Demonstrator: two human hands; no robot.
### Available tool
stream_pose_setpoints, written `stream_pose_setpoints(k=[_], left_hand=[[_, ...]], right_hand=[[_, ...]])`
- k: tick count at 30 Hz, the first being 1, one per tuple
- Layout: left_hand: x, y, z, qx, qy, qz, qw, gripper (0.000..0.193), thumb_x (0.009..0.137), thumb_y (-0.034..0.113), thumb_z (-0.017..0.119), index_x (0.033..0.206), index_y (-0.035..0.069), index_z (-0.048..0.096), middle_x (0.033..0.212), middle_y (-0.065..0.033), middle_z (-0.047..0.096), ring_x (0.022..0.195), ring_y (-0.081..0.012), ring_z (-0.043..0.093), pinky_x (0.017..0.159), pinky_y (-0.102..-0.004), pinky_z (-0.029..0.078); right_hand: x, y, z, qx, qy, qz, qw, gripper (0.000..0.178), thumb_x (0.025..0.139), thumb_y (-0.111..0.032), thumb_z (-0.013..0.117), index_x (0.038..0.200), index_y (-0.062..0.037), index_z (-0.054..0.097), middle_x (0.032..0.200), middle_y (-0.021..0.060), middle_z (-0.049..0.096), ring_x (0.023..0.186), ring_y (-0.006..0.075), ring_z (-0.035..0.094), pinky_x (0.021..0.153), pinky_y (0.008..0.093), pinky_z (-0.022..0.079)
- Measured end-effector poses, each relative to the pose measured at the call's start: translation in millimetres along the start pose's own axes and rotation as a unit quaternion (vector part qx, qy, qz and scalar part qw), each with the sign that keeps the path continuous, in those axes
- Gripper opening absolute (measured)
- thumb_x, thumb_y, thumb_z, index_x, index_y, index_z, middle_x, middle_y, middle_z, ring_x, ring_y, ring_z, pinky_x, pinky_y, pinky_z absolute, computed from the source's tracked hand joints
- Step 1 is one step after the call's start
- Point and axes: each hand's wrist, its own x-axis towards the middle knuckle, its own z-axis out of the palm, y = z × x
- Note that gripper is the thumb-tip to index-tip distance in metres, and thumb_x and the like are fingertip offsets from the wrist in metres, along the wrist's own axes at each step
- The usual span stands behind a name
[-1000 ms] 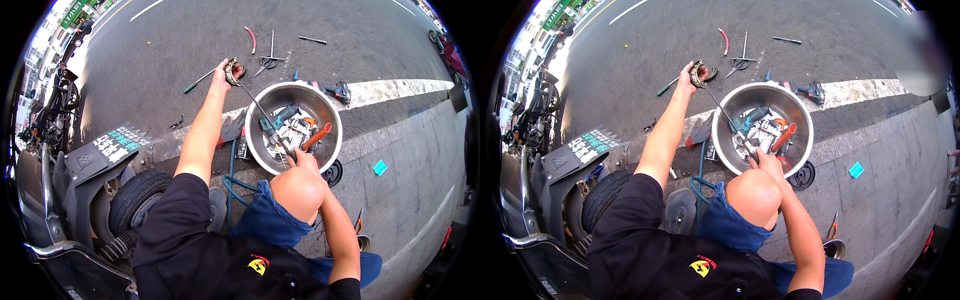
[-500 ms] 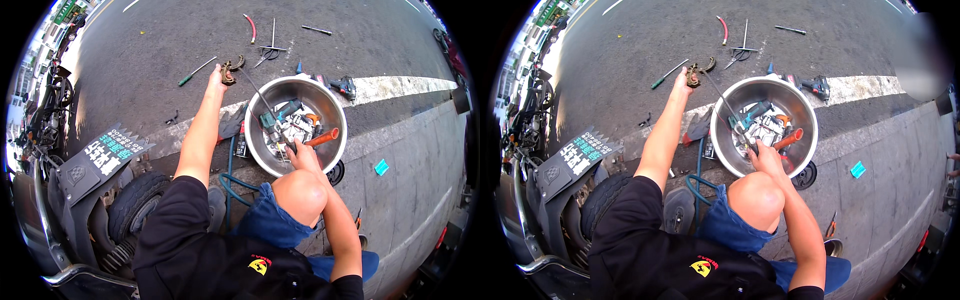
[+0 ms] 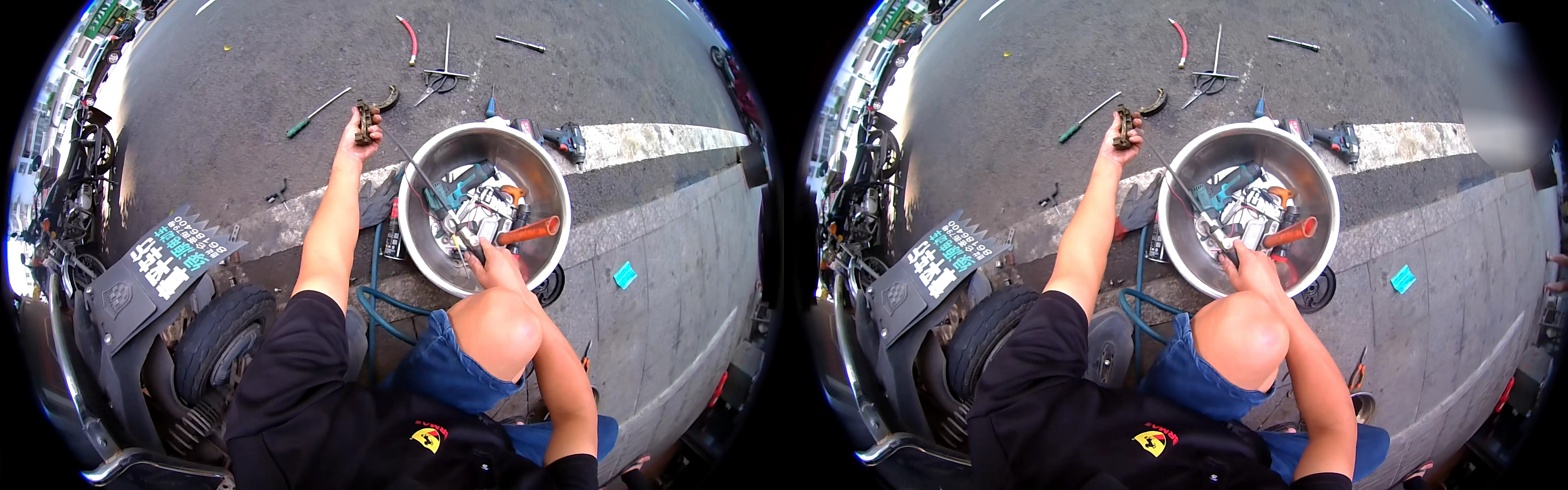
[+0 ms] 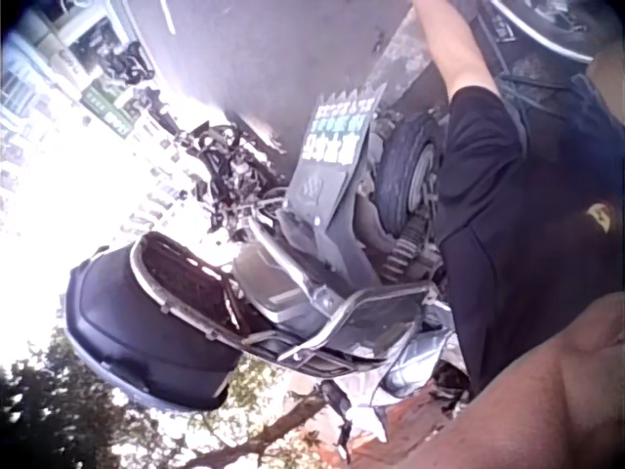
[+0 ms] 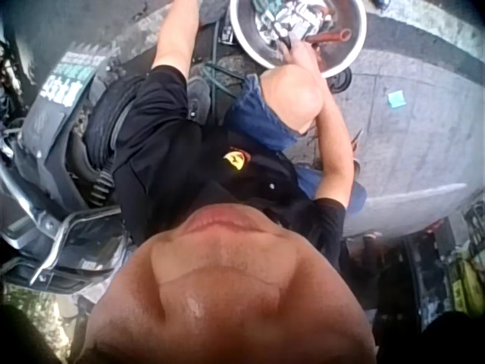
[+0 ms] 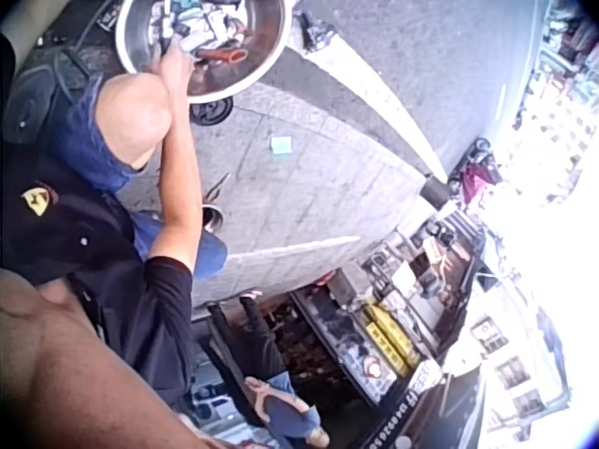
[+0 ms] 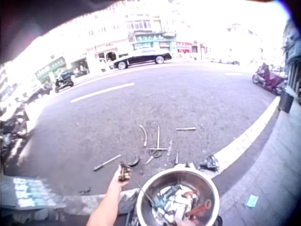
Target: The person cleans and reassembles motorcycle brake components. The person uses a brush to clean a brake hub with liquid from a bowl, then installs a brake spring and cam by hand.
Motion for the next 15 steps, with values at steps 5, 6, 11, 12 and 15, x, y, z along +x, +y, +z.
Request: stream_pose_setpoints(k=[5,6,11,12,15], left_hand=[[25.2,-6.7,9.4,0.293,0.121,0.108,0.942,0.029,0.102,0.027,0.043,0.112,0.004,0.057,0.095,-0.011,0.069,0.08,-0.0187,0.066,0.06,-0.031,0.053],[33.0,6.2,10.5,0.366,0.162,0.115,0.909,0.027,0.098,0.026,0.045,0.106,0.004,0.06,0.093,-0.01,0.069,0.071,-0.0178,0.065,0.058,-0.0319,0.052],[76.8,16.9,29.2,0.636,0.356,0.093,0.678,0.034,0.088,0.031,0.052,0.108,0.007,0.066,0.094,-0.0117,0.07,0.076,-0.0234,0.068,0.065,-0.0359,0.052],[82.9,15.5,34.2,0.751,0.361,0.073,0.549,0.039,0.086,0.031,0.054,0.114,0.007,0.065,0.103,-0.0141,0.07,0.087,-0.0283,0.069,0.076,-0.0391,0.053],[104.4,10.2,21.0,0.848,0.343,0.035,0.403,0.046,0.084,0.027,0.057,0.125,0.007,0.059,0.12,-0.0159,0.064,0.114,-0.0323,0.06,0.096,-0.0399,0.048]], right_hand=[[-2.4,13.7,2.3,0.032,0.006,-0.019,0.999,0.039,0.089,-0.028,0.064,0.113,0.0012,0.056,0.079,0.0262,0.065,0.078,0.0461,0.064,0.07,0.0505,0.05],[-2.3,17.8,5.2,0.052,0.077,-0.031,0.995,0.038,0.088,-0.027,0.065,0.112,0.0019,0.056,0.079,0.0268,0.065,0.077,0.0465,0.063,0.07,0.0502,0.05],[-25.1,45.7,1.2,0.127,0.013,0.111,0.986,0.042,0.089,-0.026,0.066,0.111,0.0077,0.056,0.077,0.029,0.063,0.077,0.0472,0.063,0.067,0.0466,0.048],[-29.8,49.4,2.5,0.125,0.031,0.103,0.986,0.042,0.089,-0.027,0.066,0.111,0.0084,0.056,0.077,0.0289,0.063,0.077,0.047,0.063,0.067,0.0459,0.048],[-43.3,48.7,-5.2,0.117,0.018,0.141,0.983,0.042,0.09,-0.027,0.066,0.108,0.0087,0.055,0.076,0.0278,0.062,0.073,0.0445,0.064,0.067,0.0452,0.048]])
